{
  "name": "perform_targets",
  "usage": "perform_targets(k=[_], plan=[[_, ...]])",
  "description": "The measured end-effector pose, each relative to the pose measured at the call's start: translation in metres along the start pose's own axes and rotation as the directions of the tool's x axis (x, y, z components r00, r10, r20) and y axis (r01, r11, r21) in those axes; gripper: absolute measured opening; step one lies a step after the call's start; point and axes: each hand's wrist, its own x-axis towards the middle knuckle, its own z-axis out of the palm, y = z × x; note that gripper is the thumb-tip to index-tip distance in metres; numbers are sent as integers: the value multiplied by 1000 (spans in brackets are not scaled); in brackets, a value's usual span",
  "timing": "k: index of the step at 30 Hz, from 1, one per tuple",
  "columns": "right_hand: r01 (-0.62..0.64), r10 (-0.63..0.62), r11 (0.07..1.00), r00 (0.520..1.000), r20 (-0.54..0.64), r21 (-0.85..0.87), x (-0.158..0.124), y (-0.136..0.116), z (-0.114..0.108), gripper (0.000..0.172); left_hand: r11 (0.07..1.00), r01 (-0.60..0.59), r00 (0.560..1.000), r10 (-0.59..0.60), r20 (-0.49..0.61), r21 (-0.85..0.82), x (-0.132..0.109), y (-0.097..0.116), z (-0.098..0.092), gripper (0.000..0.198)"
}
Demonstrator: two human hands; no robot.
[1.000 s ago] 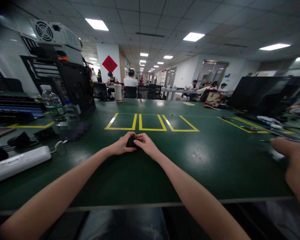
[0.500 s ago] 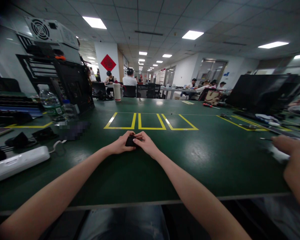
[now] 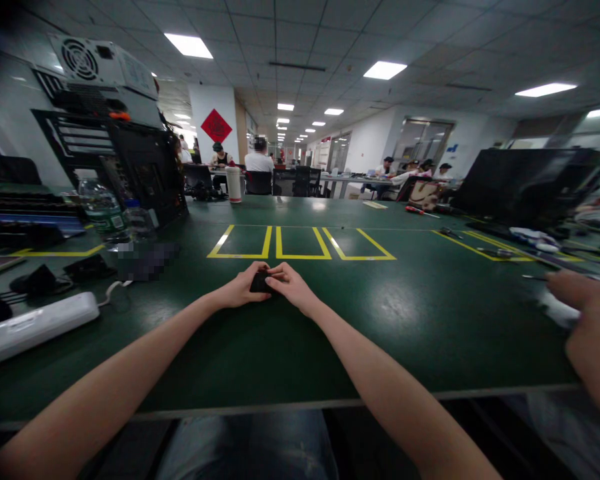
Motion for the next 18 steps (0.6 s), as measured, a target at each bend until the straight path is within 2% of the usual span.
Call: perform_targets(k=[6,11,18], plan=[[-35,34,999,999,-25,-33,3,3,-1,32,1000,2,1000,-2,-3,-5,0,-1,0,54],[-66,66,997,998,10,-37,3,-2,-2,30,999,21,1000,-21,3,-30,0,-2,0,54],[-10,9,1000,998,56,24,12,3,-5,29,998,40,999,-40,-2,-43,9,-11,-1,52]])
